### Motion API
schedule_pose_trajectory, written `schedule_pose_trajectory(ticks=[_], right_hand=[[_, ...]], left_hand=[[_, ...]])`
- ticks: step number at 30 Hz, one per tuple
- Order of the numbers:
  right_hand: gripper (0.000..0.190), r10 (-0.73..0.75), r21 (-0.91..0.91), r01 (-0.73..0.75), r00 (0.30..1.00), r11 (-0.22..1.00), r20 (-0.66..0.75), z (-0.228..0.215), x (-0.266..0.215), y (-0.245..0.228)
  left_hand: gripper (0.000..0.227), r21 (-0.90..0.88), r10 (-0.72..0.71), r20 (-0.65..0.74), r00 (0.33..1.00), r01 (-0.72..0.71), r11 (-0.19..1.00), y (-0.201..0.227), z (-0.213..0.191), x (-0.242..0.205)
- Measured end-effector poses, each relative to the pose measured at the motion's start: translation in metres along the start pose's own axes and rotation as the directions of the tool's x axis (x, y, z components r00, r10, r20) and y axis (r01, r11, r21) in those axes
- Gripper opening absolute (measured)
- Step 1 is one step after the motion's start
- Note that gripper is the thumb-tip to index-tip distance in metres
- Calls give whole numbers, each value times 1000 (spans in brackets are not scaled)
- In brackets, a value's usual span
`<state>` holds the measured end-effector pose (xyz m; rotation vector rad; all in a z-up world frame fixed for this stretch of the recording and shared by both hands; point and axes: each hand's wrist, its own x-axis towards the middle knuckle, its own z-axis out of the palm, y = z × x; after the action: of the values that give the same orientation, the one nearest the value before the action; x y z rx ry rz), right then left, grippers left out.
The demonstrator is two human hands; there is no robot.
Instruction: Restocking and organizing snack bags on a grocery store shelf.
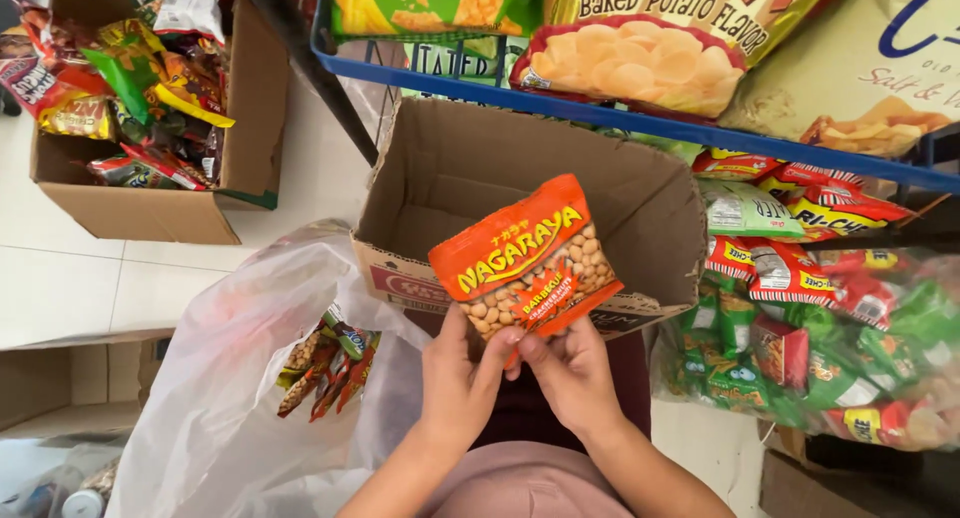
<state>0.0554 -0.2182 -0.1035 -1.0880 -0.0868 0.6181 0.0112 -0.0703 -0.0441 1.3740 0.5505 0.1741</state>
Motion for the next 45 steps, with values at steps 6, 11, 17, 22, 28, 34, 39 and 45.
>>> schedule_pose_trajectory(ticks=[6,11,17,22,28,34,39,45], right_hand=[[35,19,238,-22,1000,971,14,9,7,-23],[30,-50,227,75,992,971,-112,-4,11,-20],[29,-218,211,238,969,948,-113,-6,20,-36],[33,-267,119,284,953,952,-143,-23,23,-31],[36,-404,-86,401,915,912,-22,-31,14,-26],[61,-245,-319,267,963,909,108,18,3,-62],[33,-379,-467,311,923,828,-58,-10,7,-33],[23,-245,-475,193,968,859,-51,-10,7,-25]], left_hand=[[18,45,189,80,979,-193,980,-5,-5,-2],[21,181,336,138,932,-357,916,-2,-20,0],[39,123,438,175,882,-461,879,-18,-31,6],[62,-95,399,231,888,-387,917,-16,-30,9],[48,-4,523,235,820,-537,844,42,-22,8],[28,247,166,19,986,-166,955,33,-15,10],[26,242,431,128,893,-449,860,49,-8,4],[14,31,127,24,992,-128,991,29,-14,10]])
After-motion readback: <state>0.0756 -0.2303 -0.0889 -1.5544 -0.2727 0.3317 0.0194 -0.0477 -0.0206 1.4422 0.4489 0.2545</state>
